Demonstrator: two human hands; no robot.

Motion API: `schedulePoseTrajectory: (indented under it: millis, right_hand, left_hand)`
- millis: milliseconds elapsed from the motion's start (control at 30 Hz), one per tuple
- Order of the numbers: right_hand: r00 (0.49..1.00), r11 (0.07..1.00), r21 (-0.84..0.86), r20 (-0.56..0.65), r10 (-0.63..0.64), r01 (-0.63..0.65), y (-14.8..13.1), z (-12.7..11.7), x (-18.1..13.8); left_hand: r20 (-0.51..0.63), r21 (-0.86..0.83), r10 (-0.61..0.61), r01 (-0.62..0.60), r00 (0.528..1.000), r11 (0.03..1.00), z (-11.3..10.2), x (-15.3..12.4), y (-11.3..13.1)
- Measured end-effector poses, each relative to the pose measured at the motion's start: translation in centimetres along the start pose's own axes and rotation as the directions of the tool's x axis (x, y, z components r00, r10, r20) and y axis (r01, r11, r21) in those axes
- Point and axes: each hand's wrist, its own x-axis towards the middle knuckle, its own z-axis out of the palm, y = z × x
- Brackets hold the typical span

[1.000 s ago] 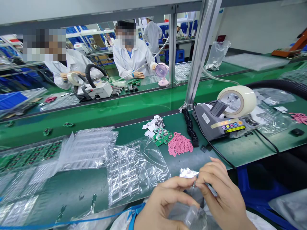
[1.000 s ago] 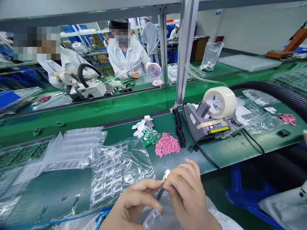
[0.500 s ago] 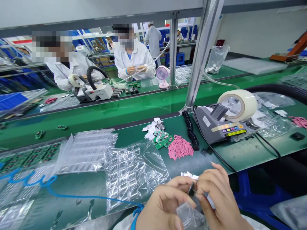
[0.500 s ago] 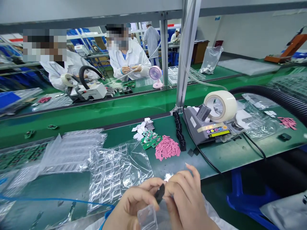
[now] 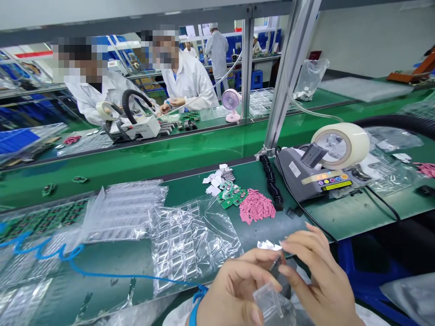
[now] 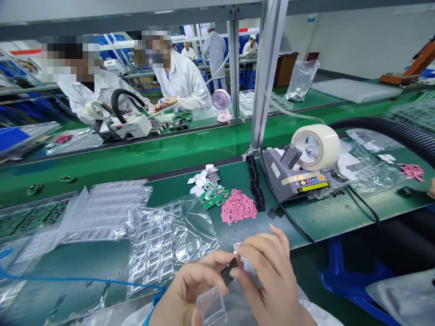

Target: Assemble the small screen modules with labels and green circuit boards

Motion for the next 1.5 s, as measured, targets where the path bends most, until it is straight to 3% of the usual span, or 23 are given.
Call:
schedulePoseTrajectory:
  millis: [133,300,500,600,700,833,900,1000,1100,1200,1267,1333,1433,1500]
  right_hand:
    - [0.992,0.990,-0.071,0.033,-0.122,0.124,0.2,0.0,0.2]
    - [0.992,0.988,-0.097,-0.022,-0.121,0.118,0.0,0.1,0.1]
    - [0.992,0.998,0.026,-0.120,-0.046,0.049,-0.7,-0.4,-0.7]
    - [0.995,0.987,0.130,0.021,0.095,-0.097,0.5,1.1,-2.1]
    - [0.964,0.976,0.027,0.160,0.211,-0.218,3.1,3.7,-3.9]
    - [0.960,0.964,-0.095,0.115,0.257,-0.247,5.3,4.6,-4.4]
    - [0.965,0.976,-0.050,0.146,0.216,-0.211,5.0,3.2,-3.3]
    - [0.968,0.998,0.064,0.251,0.001,-0.017,3.3,0.6,-0.8]
    - [0.952,0.989,0.020,0.267,-0.147,0.147,1.6,-0.6,1.1]
    - [0.966,0.991,0.012,0.222,-0.131,0.131,1.3,-0.4,1.6]
    - [0.973,0.988,0.136,0.209,-0.099,0.071,1.6,-0.1,1.5]
    - [0.978,0.925,0.378,0.206,-0.036,-0.046,2.1,0.2,1.2]
    - [0.967,0.648,0.724,0.240,0.084,-0.236,2.3,0.7,0.5]
    - [0.959,0.493,0.823,0.259,0.117,-0.282,2.0,1.2,-0.1]
  left_hand:
    - [-0.049,-0.020,0.015,-0.016,0.999,1.000,0.1,-0.2,-0.4]
    - [-0.118,-0.047,0.036,-0.042,0.992,0.998,0.5,-0.4,-0.7]
    - [-0.136,-0.298,0.031,-0.071,0.990,0.952,0.3,0.4,-0.9]
    - [-0.196,-0.396,0.038,-0.115,0.980,0.911,-0.5,0.7,-1.0]
    - [-0.203,-0.454,-0.016,-0.080,0.979,0.888,-1.2,0.6,-1.2]
    - [-0.175,-0.453,-0.053,-0.032,0.983,0.891,-1.2,0.5,-1.3]
    - [-0.179,-0.397,-0.057,-0.019,0.982,0.917,-0.8,0.6,-1.2]
    - [-0.157,-0.287,-0.065,0.018,0.985,0.958,-0.1,0.6,-0.9]
    - [-0.145,-0.206,-0.074,0.043,0.987,0.978,0.4,0.5,-0.7]
    - [-0.165,-0.150,-0.055,0.030,0.985,0.988,0.4,0.3,-0.8]
    - [-0.161,-0.155,-0.037,0.012,0.986,0.988,0.3,0.3,-0.8]
    - [-0.113,-0.253,-0.049,0.019,0.992,0.967,0.1,0.3,-0.7]
    - [0.044,-0.403,-0.063,0.075,0.997,0.912,0.2,0.3,-0.5]
    - [0.117,-0.418,-0.051,0.096,0.992,0.903,0.5,0.2,-0.5]
